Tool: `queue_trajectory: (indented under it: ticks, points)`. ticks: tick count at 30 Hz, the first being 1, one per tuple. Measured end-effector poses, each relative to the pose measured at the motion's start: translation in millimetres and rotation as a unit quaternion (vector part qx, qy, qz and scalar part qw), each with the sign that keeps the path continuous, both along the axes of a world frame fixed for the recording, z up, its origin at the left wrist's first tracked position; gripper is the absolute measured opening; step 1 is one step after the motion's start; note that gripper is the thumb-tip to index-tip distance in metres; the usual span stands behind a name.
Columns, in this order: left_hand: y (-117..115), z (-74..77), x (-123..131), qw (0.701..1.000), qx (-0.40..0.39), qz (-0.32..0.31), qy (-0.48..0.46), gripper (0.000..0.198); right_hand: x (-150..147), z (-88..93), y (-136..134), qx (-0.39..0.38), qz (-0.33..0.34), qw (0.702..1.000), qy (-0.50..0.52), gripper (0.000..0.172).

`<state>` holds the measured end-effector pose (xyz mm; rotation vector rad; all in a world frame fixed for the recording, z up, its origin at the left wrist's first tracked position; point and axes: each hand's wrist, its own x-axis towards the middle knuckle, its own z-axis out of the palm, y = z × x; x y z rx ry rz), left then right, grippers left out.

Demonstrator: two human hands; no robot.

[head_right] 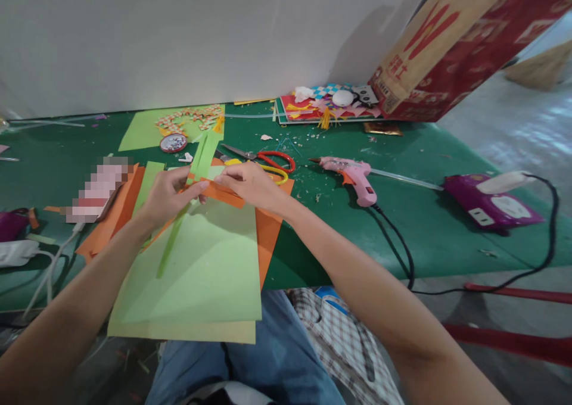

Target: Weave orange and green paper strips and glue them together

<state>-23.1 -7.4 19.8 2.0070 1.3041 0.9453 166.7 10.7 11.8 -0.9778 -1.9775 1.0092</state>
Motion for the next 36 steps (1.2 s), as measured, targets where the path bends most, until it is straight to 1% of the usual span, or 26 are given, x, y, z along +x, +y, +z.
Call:
queue_trajectory:
  ticks: [3, 8, 14, 17, 19, 21, 23, 26, 28, 32, 36]
  points:
    - [-0.7, 0.1, 0.0, 1.0, -0.003, -0.002, -0.002, 0.015, 0.3, -2.4, -0.1, 0.01, -0.021, 1.0, 0.009, 0.035]
    - [-1.7, 1.1, 0.6, 1.0, -0.004, 0.01, 0.009, 0.019, 1.0, -1.0, 1.4, -0.018, -0.045, 0.997, 0.06, 0.025]
    - [-1.1, 1.9, 1.6, 1.0, -0.001, 0.012, 0.009, 0.02, 2.0, 3.9, 0.9, -0.034, -0.093, 0.989, 0.11, 0.021]
    - [-0.8, 0.6, 1.2, 1.0, -0.005, 0.009, 0.002, 0.019, 2.4, 4.1, -0.1, -0.037, -0.103, 0.988, 0.111, 0.022]
    - [-0.8, -0.1, 1.1, 1.0, -0.004, 0.01, 0.0, 0.019, 3.0, 3.4, -0.1, -0.035, -0.105, 0.988, 0.106, 0.027]
    - [-0.9, -0.3, 1.2, 1.0, -0.001, 0.013, 0.002, 0.021, 3.8, 2.4, 0.7, -0.027, -0.099, 0.989, 0.102, 0.035]
    - [-1.0, 0.0, 1.3, 1.0, 0.002, 0.012, 0.003, 0.021, 4.5, 1.3, 2.0, -0.018, -0.078, 0.992, 0.098, 0.038]
    - [-1.0, 0.4, 1.2, 1.0, -0.007, 0.007, -0.005, 0.018, 4.3, -0.3, 3.1, -0.01, -0.024, 0.997, 0.075, 0.028]
    - [-0.9, 0.2, 1.2, 1.0, -0.014, 0.009, -0.014, 0.018, 3.2, -1.4, 2.7, -0.011, 0.0, 0.999, 0.045, 0.025]
    - [-0.7, -1.7, 1.4, 1.0, -0.009, 0.009, -0.024, 0.021, 0.4, -3.7, 1.2, -0.025, 0.024, 0.999, 0.008, 0.028]
    - [-0.1, -4.5, 0.4, 1.0, -0.003, 0.007, -0.021, 0.023, -1.4, -5.1, 1.4, -0.019, 0.034, 0.999, 0.02, 0.022]
